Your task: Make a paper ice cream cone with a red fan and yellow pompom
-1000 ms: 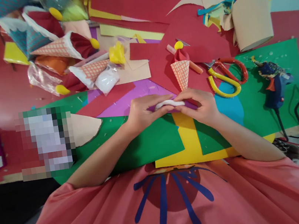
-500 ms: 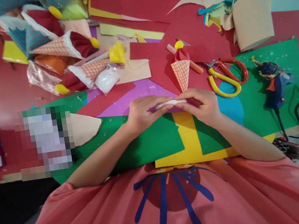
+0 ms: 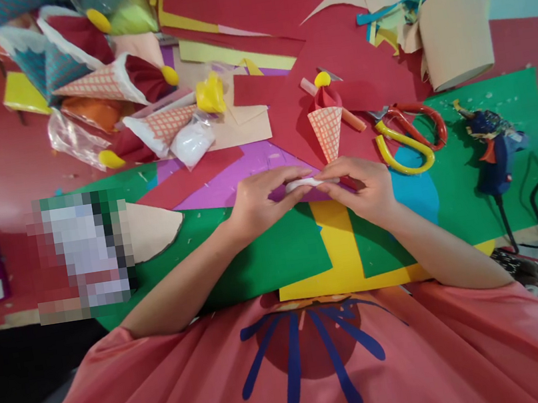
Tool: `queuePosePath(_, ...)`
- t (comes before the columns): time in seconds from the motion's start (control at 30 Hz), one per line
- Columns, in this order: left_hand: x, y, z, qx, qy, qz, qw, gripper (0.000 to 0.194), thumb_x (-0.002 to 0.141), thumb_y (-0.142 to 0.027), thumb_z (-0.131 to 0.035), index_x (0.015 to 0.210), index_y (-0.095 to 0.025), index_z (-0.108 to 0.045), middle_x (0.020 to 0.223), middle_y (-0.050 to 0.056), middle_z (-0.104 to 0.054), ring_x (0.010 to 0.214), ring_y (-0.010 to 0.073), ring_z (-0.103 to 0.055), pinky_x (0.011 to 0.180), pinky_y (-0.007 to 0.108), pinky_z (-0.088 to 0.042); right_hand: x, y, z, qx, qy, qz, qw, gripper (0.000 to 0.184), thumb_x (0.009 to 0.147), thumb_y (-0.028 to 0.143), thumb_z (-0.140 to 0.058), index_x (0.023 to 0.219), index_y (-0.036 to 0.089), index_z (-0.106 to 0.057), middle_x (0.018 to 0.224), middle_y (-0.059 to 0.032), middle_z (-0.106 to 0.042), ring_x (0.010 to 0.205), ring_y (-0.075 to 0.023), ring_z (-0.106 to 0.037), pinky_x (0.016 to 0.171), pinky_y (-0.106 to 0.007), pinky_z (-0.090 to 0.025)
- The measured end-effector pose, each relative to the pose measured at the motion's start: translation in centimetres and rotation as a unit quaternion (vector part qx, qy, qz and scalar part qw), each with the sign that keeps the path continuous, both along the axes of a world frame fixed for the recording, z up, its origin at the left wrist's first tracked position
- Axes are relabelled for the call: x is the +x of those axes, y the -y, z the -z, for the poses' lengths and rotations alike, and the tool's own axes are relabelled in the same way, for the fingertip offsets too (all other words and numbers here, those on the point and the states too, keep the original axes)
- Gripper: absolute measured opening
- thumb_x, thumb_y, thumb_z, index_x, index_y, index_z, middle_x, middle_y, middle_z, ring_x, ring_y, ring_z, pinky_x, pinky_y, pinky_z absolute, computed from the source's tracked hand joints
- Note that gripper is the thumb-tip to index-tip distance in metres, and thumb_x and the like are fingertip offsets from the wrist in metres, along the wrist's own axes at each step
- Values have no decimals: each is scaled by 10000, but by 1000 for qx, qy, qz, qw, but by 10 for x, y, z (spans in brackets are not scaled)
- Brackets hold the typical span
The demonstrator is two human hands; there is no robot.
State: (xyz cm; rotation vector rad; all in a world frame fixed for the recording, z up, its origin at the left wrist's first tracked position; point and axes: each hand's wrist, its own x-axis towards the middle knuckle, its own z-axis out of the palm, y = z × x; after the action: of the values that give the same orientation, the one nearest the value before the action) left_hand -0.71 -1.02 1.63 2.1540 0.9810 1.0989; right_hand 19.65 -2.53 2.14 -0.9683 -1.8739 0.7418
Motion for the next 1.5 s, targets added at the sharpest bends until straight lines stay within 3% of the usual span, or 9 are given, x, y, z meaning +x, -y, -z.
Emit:
queuePosePath(0.13,0,0,0,-3,-5,4,1000,214,881,-373,-654,913,-184,-750,875,24,-800,757,111,-761,697,141,-573,0,1,-1,-27,-15,9,999,61,869,231,-686,917,205,-713,866,-10,-772,801,-113,-735,734,-207,-573)
queuePosePath(0.3,-2,0,0,-6,2,-19,1000,216,895,-377,-634,903,-201,-759,868,19,-800,717,105,-757,640,137,-558,-1,3,0,-119,-48,24,992,453,796,473,-737,1162,225,-640,937,-15,-745,833,-139,-733,729,-243,-593)
queuePosePath(0.43,-3,-1,0,-53,9,-13,998,294,874,-459,-641,928,-192,-752,898,49,-798,771,127,-759,699,169,-577,-1,4,0,-107,-49,35,992,216,849,295,-698,1047,215,-668,946,-15,-743,807,-121,-722,704,-226,-591)
queuePosePath(0.6,-3,-3,-1,-66,33,48,996,398,827,-482,-689,1053,-155,-707,923,70,-789,774,110,-750,708,142,-564,-2,2,-1,-56,-25,-7,998,57,872,239,-677,905,194,-687,856,-15,-759,782,-120,-723,709,-222,-577)
queuePosePath(0.73,-2,-3,-3,-62,22,66,996,269,878,-415,-651,921,-160,-728,844,51,-787,719,93,-727,664,146,-541,-3,4,-1,-59,-29,-17,998,62,880,247,-675,917,200,-689,879,-18,-767,825,-121,-734,750,-222,-579)
queuePosePath(0.9,-3,-3,-2,-91,32,19,995,308,882,-451,-635,853,-161,-734,775,39,-776,646,82,-694,600,156,-514,-2,6,0,-138,-52,5,989,363,820,404,-729,1112,207,-644,1010,-41,-748,855,-148,-735,732,-259,-596)
queuePosePath(1.1,-1,-3,0,-96,61,31,993,263,854,-410,-682,944,-165,-718,849,47,-782,692,87,-717,618,147,-537,-1,3,-1,-69,6,12,998,117,878,284,-663,967,214,-694,946,-23,-771,865,-151,-731,782,-277,-589)
queuePosePath(1.27,0,-2,-1,-91,29,44,994,262,861,-411,-675,951,-169,-717,879,51,-787,708,92,-723,637,149,-545,-2,3,-1,-45,-6,5,999,96,869,273,-682,940,213,-708,870,-6,-768,756,-121,-722,700,-224,-579)
queuePosePath(1.5,-1,1,-1,-73,32,16,997,256,873,-416,-658,868,-173,-739,803,28,-789,632,81,-709,587,141,-523,-2,4,-1,-55,0,19,998,89,884,286,-661,913,216,-708,869,-11,-773,794,-138,-736,728,-247,-592)
